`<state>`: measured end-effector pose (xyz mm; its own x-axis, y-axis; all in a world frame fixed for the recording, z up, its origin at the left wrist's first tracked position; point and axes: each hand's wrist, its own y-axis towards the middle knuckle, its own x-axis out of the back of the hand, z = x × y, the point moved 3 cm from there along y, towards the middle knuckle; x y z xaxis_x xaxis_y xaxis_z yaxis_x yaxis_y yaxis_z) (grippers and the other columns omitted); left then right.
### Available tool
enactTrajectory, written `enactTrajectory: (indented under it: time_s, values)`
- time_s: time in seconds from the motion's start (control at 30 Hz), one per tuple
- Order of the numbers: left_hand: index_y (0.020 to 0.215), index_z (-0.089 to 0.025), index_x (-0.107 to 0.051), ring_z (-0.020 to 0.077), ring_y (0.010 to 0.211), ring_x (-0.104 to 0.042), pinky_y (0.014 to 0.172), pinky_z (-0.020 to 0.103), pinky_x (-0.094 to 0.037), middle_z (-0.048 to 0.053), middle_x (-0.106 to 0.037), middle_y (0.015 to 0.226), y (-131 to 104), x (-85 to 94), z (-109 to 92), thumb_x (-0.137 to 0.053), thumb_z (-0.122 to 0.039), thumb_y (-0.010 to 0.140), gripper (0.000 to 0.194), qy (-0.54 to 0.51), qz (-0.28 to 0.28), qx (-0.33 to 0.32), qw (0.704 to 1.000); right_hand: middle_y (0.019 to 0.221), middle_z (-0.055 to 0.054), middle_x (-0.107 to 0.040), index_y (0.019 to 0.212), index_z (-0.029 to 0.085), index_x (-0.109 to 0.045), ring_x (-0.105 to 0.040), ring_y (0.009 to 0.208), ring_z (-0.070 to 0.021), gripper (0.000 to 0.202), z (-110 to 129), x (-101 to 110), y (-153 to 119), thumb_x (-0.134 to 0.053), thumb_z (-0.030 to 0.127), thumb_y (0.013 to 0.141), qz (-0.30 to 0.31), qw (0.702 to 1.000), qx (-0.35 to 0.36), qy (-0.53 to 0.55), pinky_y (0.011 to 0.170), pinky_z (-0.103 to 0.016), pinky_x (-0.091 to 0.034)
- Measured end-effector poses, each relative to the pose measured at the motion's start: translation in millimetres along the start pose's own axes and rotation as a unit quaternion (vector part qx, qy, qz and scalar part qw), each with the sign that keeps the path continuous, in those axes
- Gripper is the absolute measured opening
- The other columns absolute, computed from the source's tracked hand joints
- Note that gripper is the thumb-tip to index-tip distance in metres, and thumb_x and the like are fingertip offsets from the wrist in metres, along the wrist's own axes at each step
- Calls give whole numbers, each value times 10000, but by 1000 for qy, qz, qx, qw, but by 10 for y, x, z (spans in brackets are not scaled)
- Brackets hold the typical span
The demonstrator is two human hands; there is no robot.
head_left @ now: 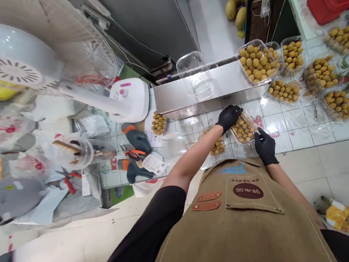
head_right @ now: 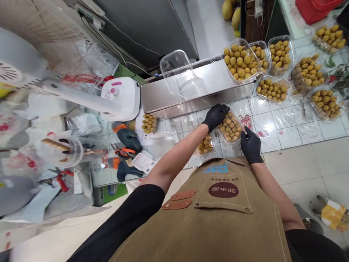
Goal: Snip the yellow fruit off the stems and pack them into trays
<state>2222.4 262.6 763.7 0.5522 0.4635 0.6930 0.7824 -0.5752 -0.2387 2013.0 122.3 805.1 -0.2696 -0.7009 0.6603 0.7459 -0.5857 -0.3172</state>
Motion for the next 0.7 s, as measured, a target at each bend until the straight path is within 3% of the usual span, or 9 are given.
enactTrajectory:
  time_s: [0.07, 0.13, 0.23, 0.3, 0.4, 0.57, 0.7]
  values:
    - [1067, -179, -816, 268, 1014, -719, 934, 357, -513, 115, -812, 1072, -20, -24, 48, -571, -430, 1149, 360, -35, -4, 32, 999, 846, -90, -783, 1344, 146, -806, -753, 784, -271, 701, -55, -33, -8, -651, 709, 958, 30, 991, -60, 120, 821, -431, -643]
    - [999, -188, -772, 234, 923, -683, 865, 334, -488, 72, -782, 979, -36, -36, 90, -616, -453, 1127, 334, -83, -24, 57, 995, 788, -25, -739, 1291, 174, -788, -702, 681, -213, 741, -106, -58, -3, -789, 755, 830, 70, 960, -121, 244, 724, -395, -651]
    - [863, -200, -671, 197, 840, -607, 798, 315, -441, 24, -702, 867, -24, -36, 119, -693, -459, 1079, 338, -124, -40, 65, 989, 844, 13, -741, 1104, 220, -726, -707, 714, -169, 738, -167, -59, 43, -990, 683, 592, 107, 911, -186, 353, 721, -356, -671]
    - [779, -212, -599, 187, 801, -560, 770, 317, -413, 4, -637, 796, 6, -29, 116, -702, -471, 1069, 402, -128, -24, 66, 989, 851, 22, -733, 982, 230, -656, -723, 762, -166, 720, -187, -53, 95, -1032, 642, 527, 130, 897, -200, 372, 737, -336, -677]
    - [708, -222, -537, 183, 771, -527, 755, 324, -391, -6, -575, 734, 46, -6, 91, -707, -481, 1062, 470, -125, -9, 72, 989, 817, 32, -699, 916, 233, -595, -703, 752, -155, 708, -172, -51, 178, -1028, 656, 548, 154, 903, -177, 360, 705, -312, -672]
    - [684, -235, -510, 195, 771, -530, 788, 330, -407, 3, -578, 727, -51, 19, 62, -701, -453, 1060, 475, -114, -82, 119, 983, 724, 34, -676, 880, 241, -568, -697, 665, -157, 672, -100, -26, 159, -994, 702, 641, 75, 931, -159, 319, 643, -300, -665]
    - [702, -243, -519, 195, 761, -522, 783, 328, -415, 2, -568, 728, -219, -6, 74, -654, -485, 1083, 470, -127, -142, 167, 967, 778, -77, -780, 889, 197, -672, -782, 687, -213, 552, -20, -112, -57, -1034, 579, 723, 187, 906, -219, 309, 621, -299, -677]
